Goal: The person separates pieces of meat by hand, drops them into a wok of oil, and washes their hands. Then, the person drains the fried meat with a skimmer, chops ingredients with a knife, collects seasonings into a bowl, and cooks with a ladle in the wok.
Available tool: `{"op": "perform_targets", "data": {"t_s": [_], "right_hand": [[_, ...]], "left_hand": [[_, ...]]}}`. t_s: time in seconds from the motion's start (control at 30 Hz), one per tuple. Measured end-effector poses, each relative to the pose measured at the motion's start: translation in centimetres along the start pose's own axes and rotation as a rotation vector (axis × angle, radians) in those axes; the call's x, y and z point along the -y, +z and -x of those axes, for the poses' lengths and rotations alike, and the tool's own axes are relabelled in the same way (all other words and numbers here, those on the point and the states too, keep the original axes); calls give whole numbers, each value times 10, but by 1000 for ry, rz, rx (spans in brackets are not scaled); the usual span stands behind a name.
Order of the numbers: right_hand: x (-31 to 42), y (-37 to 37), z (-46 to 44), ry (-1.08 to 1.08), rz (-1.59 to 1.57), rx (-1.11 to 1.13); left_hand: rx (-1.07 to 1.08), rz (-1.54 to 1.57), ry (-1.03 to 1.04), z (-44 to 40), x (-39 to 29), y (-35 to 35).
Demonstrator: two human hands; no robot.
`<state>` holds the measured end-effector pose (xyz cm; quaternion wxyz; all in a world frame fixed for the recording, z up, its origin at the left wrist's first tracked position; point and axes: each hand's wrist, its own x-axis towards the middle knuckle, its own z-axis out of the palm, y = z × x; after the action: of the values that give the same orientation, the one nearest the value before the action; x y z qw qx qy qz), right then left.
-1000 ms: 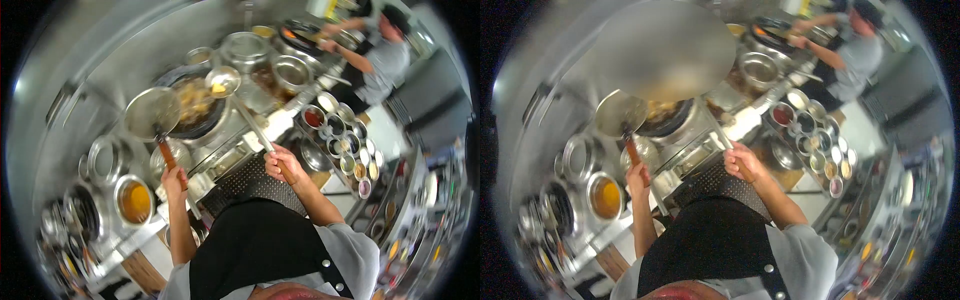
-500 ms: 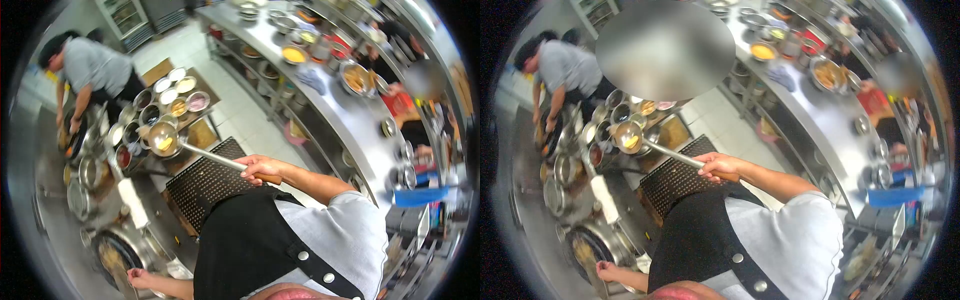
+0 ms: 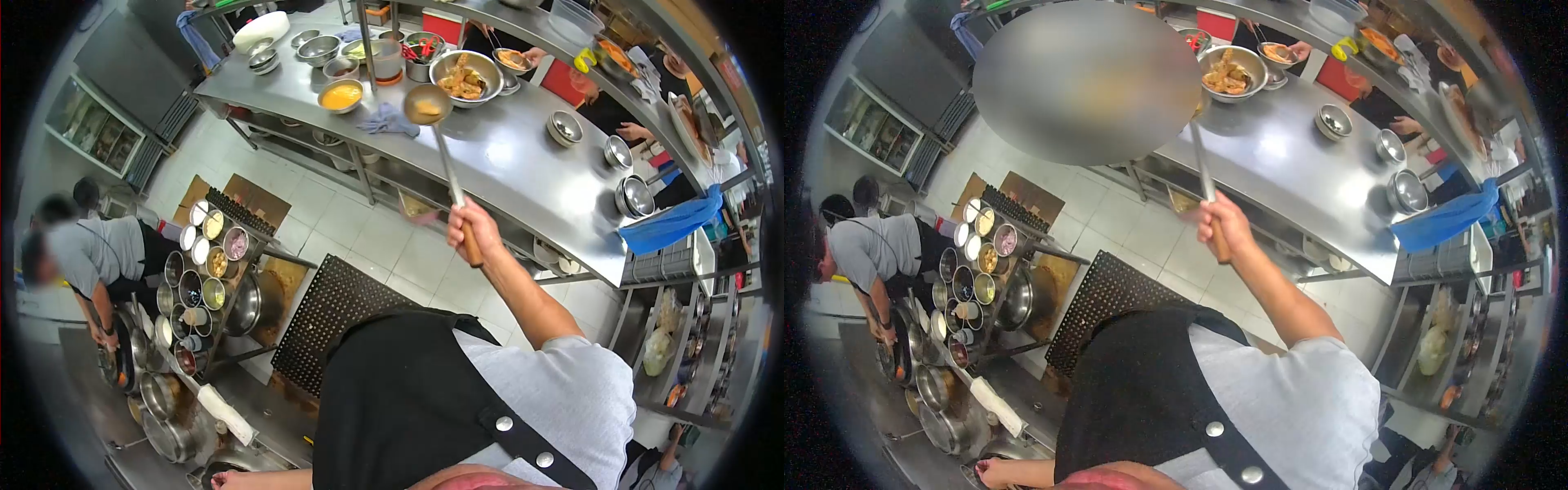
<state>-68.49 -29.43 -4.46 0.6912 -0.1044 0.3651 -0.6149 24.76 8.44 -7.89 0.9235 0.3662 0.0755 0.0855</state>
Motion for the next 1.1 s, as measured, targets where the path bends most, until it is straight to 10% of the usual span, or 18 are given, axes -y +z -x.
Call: {"op": "perform_targets", "data": {"t_s": [0.53, 0.93, 1.1], "right_hand": [[65, -22, -103, -321, -55, -283], [34, -85, -161, -772, 835, -570], [-44, -58, -82, -483, 692, -307]], "left_hand": [[128, -167, 155, 15, -47, -20], [50, -202, 219, 45, -69, -35], [264, -531, 385, 60, -77, -46]]}}
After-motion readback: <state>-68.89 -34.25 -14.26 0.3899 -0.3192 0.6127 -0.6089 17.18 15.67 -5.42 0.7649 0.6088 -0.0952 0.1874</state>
